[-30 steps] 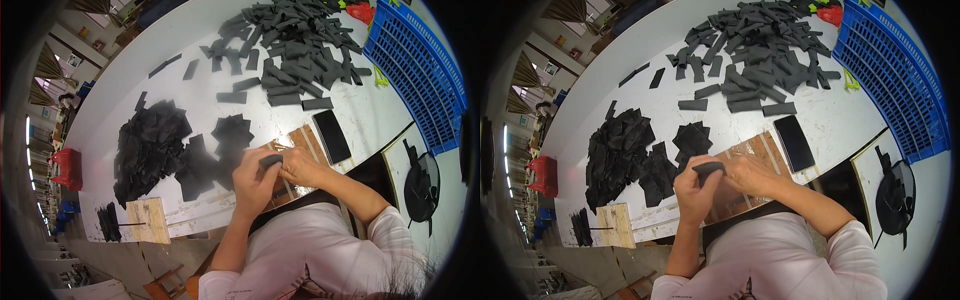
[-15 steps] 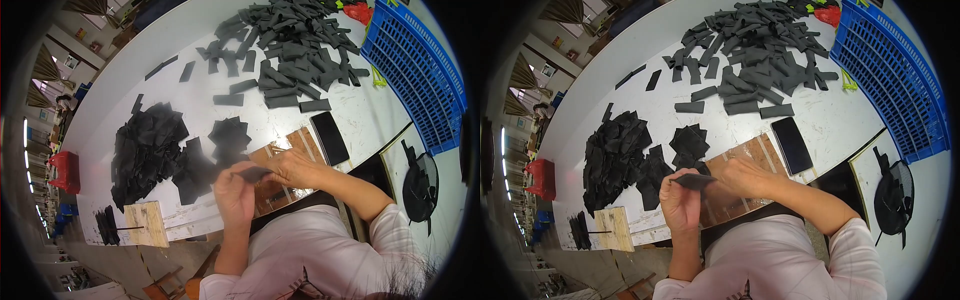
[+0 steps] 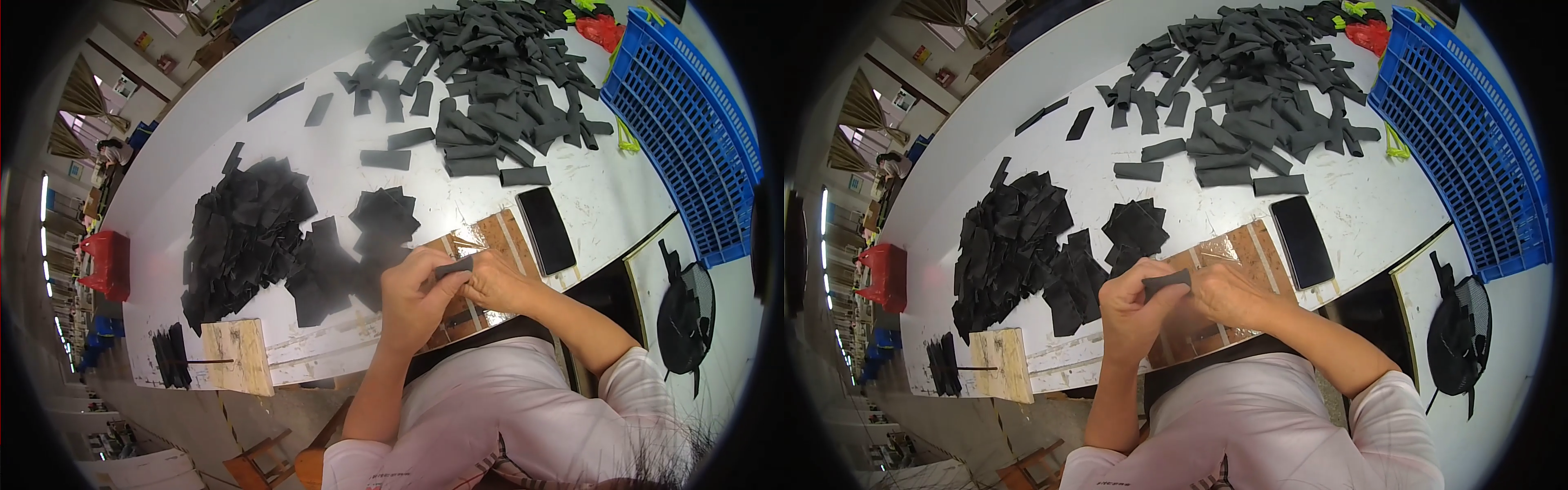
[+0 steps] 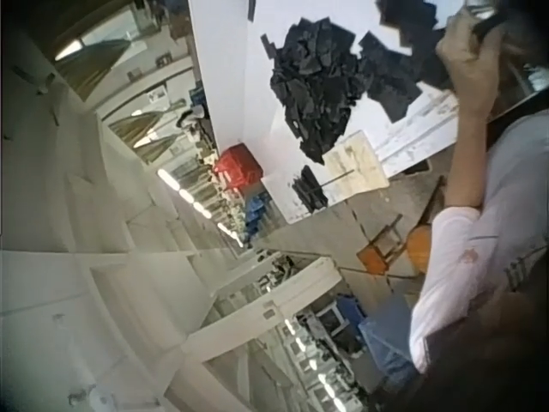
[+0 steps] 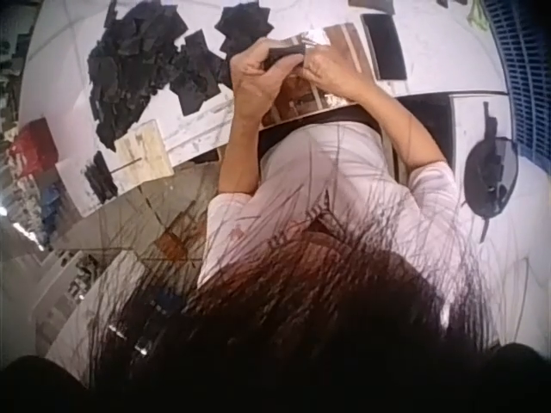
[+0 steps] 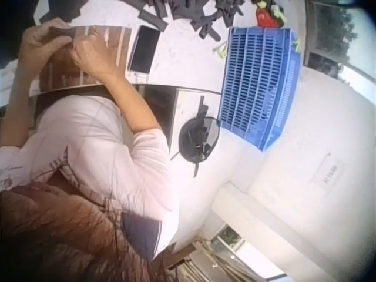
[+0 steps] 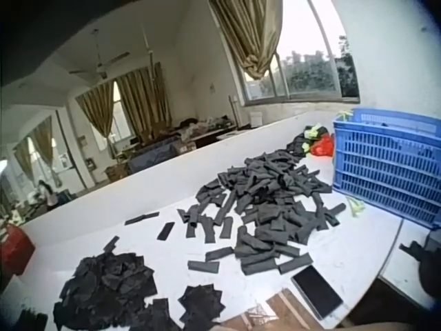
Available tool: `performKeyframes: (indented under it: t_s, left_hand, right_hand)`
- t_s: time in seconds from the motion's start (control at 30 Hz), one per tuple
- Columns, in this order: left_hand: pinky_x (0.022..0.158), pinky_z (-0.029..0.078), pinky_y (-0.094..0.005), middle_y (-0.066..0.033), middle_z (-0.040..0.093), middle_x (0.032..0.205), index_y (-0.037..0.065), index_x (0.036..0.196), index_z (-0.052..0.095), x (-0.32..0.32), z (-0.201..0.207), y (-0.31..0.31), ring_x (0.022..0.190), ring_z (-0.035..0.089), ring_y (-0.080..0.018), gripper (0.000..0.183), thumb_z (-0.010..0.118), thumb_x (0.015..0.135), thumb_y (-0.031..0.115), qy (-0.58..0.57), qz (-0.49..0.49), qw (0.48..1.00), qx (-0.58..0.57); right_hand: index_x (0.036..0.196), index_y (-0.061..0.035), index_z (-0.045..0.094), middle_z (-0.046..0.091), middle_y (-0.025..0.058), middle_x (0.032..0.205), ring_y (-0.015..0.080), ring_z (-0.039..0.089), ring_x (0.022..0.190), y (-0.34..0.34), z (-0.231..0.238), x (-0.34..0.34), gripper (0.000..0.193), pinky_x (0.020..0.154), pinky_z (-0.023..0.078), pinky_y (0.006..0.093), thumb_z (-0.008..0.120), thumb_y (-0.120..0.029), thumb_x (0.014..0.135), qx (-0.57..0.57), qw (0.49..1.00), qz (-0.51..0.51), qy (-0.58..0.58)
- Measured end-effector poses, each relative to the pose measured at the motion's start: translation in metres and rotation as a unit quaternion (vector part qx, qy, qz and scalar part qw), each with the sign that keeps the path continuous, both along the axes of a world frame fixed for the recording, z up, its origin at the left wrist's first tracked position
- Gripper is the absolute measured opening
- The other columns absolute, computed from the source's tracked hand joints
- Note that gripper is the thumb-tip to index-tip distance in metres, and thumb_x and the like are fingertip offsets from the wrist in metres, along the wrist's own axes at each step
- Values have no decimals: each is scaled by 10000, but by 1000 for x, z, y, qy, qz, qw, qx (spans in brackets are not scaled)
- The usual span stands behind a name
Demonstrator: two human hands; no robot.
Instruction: Assembling small black foam components at a factory workstation.
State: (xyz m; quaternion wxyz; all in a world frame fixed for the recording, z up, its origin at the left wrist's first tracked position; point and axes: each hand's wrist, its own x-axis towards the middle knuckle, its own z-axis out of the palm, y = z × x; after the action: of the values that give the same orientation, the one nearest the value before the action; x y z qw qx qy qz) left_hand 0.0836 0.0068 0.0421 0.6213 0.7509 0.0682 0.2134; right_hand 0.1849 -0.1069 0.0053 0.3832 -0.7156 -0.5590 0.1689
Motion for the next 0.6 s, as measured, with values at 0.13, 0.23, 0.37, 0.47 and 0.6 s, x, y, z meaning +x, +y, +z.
performKeyframes:
  t_s: [0.13, 0.23, 0.37, 0.47, 0.6]
  left_hand:
    - [626, 422, -198, -82, 571, 761, -49, 822, 559, -2, 7, -13, 692, 524, -98, 115, 563, 709, -68, -27, 84, 996, 13]
    - [673, 438, -250, -121, 575, 792, -36, 855, 551, -9, 10, -15, 721, 542, -149, 98, 551, 764, 1, -98, 80, 985, -116]
    - [757, 418, -328, -163, 577, 828, -30, 834, 534, -10, 5, -4, 801, 541, -228, 150, 520, 813, 119, -216, 83, 942, -245]
    - [773, 406, -322, -156, 579, 823, -30, 817, 536, -15, -11, 3, 797, 538, -222, 153, 521, 814, 122, -175, 112, 943, -260]
    - [740, 415, -292, -123, 584, 806, -35, 814, 543, -16, -13, 6, 786, 545, -187, 164, 525, 816, 128, -148, 97, 975, -134]
  right_hand:
    - [663, 53, 496, 511, 210, 602, 373, 507, 576, 0, 4, 8, 107, 527, 410, 412, 489, -54, 670, -77, 997, 23, -10]
    - [665, 39, 511, 514, 206, 601, 369, 506, 578, -2, 18, 7, 110, 528, 411, 412, 502, -70, 678, -34, 998, 34, -31]
    - [722, -8, 528, 523, 138, 644, 324, 518, 611, 3, 43, 6, 116, 534, 406, 387, 563, -118, 709, -2, 997, 36, -75]
    - [710, -16, 547, 529, 142, 610, 316, 527, 577, 5, 24, 1, 142, 506, 406, 388, 568, -156, 712, 9, 995, 32, -90]
    - [685, -35, 550, 510, 103, 553, 296, 506, 521, 4, 25, 1, 110, 491, 405, 364, 588, -138, 698, -60, 994, 14, -86]
